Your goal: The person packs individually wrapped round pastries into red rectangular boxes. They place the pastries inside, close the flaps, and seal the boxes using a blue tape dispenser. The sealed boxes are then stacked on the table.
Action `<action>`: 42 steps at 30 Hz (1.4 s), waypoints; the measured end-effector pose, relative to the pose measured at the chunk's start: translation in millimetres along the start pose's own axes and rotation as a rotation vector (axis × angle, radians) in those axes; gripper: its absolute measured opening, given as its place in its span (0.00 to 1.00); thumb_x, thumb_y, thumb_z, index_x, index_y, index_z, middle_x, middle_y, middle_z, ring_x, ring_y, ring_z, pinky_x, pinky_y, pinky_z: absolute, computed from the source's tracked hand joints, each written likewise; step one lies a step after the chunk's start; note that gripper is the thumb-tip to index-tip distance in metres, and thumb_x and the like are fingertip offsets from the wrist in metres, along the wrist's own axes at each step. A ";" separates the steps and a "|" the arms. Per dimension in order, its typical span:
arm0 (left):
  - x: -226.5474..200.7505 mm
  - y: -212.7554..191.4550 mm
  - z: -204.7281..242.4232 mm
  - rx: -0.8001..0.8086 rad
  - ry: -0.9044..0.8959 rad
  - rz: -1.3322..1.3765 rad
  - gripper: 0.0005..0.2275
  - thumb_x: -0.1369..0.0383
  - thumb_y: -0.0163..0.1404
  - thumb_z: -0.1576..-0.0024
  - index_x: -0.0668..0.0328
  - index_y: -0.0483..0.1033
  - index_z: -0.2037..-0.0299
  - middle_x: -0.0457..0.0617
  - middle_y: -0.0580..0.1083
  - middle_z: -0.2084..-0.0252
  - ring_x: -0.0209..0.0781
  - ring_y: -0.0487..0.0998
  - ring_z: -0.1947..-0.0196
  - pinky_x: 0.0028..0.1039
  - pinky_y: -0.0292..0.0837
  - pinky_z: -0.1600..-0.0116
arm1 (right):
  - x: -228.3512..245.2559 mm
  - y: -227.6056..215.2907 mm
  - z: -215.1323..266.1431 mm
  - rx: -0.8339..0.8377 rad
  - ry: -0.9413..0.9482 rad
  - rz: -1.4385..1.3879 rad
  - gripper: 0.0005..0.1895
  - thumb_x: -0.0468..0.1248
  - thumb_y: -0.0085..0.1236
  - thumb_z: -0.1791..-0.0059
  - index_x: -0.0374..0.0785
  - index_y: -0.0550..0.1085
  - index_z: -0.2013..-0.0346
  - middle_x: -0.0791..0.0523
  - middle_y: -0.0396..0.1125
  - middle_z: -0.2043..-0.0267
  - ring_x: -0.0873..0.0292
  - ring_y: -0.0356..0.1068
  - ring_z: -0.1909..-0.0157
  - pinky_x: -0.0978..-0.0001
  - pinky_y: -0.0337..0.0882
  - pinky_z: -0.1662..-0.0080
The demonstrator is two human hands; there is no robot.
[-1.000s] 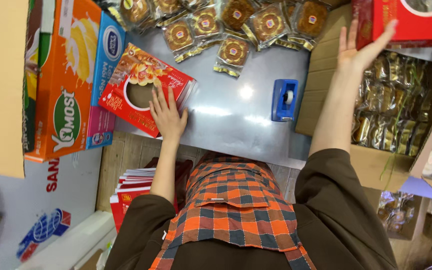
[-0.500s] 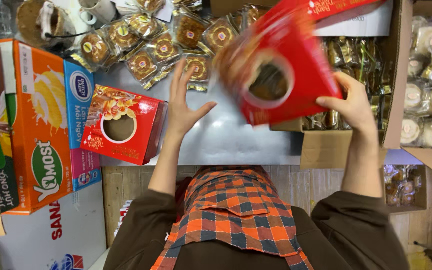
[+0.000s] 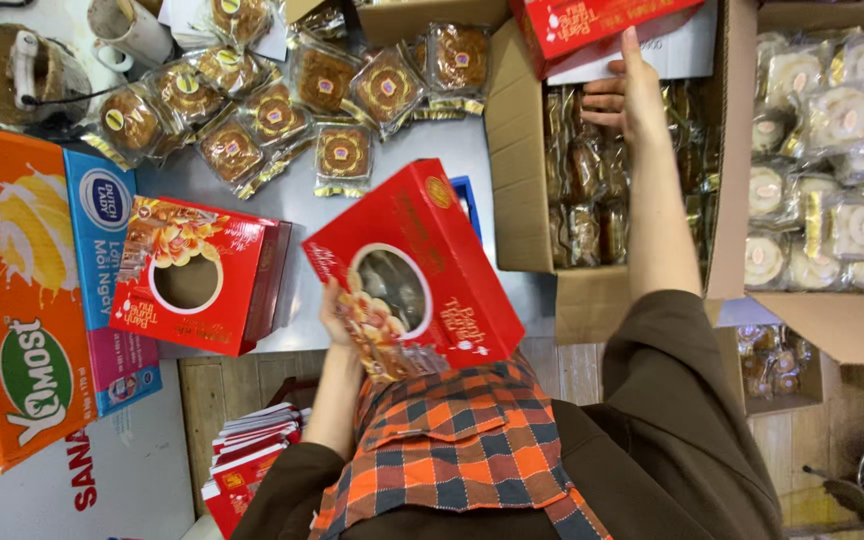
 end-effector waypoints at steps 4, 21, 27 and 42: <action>-55.7 47.1 -46.3 -0.300 0.273 -0.381 0.20 0.57 0.44 0.31 0.62 0.68 0.34 0.57 0.77 0.47 0.48 0.82 0.58 0.40 0.79 0.56 | 6.7 32.7 24.1 0.366 0.002 0.174 0.44 0.65 0.42 0.50 0.30 0.62 0.37 0.43 0.68 0.48 0.50 0.74 0.50 0.56 0.78 0.53; -43.2 116.3 -158.0 -0.252 0.129 -0.454 0.27 0.47 0.39 0.35 0.61 0.65 0.36 0.60 0.69 0.34 0.53 0.70 0.35 0.44 0.66 0.32 | 1.9 4.6 -73.2 -0.285 -0.334 -0.537 0.46 0.65 0.45 0.47 0.38 0.43 0.28 0.49 0.50 0.28 0.47 0.58 0.32 0.44 0.73 0.39; -60.8 73.1 -68.5 -0.445 0.278 -0.541 0.25 0.49 0.39 0.35 0.61 0.67 0.38 0.58 0.71 0.37 0.51 0.71 0.37 0.41 0.66 0.34 | -15.9 -71.7 -85.2 -0.529 -0.288 0.564 0.48 0.78 0.33 0.49 0.39 0.82 0.54 0.47 0.75 0.59 0.45 0.73 0.51 0.51 0.68 0.48; -171.0 26.3 65.0 -1.168 0.482 -2.560 0.48 0.58 0.70 0.60 0.57 0.58 0.28 0.62 0.54 0.26 0.70 0.52 0.27 0.60 0.48 0.29 | -50.1 166.7 162.2 0.391 -0.392 0.623 0.15 0.44 0.62 0.46 0.34 0.76 0.67 0.54 0.65 0.79 0.64 0.61 0.75 0.68 0.61 0.70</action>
Point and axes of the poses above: each hand's wrist, its own z-axis away from the middle knuckle, its own y-axis out of the palm, x = y × z, the point moved 4 cm from there along -z, towards the middle knuckle
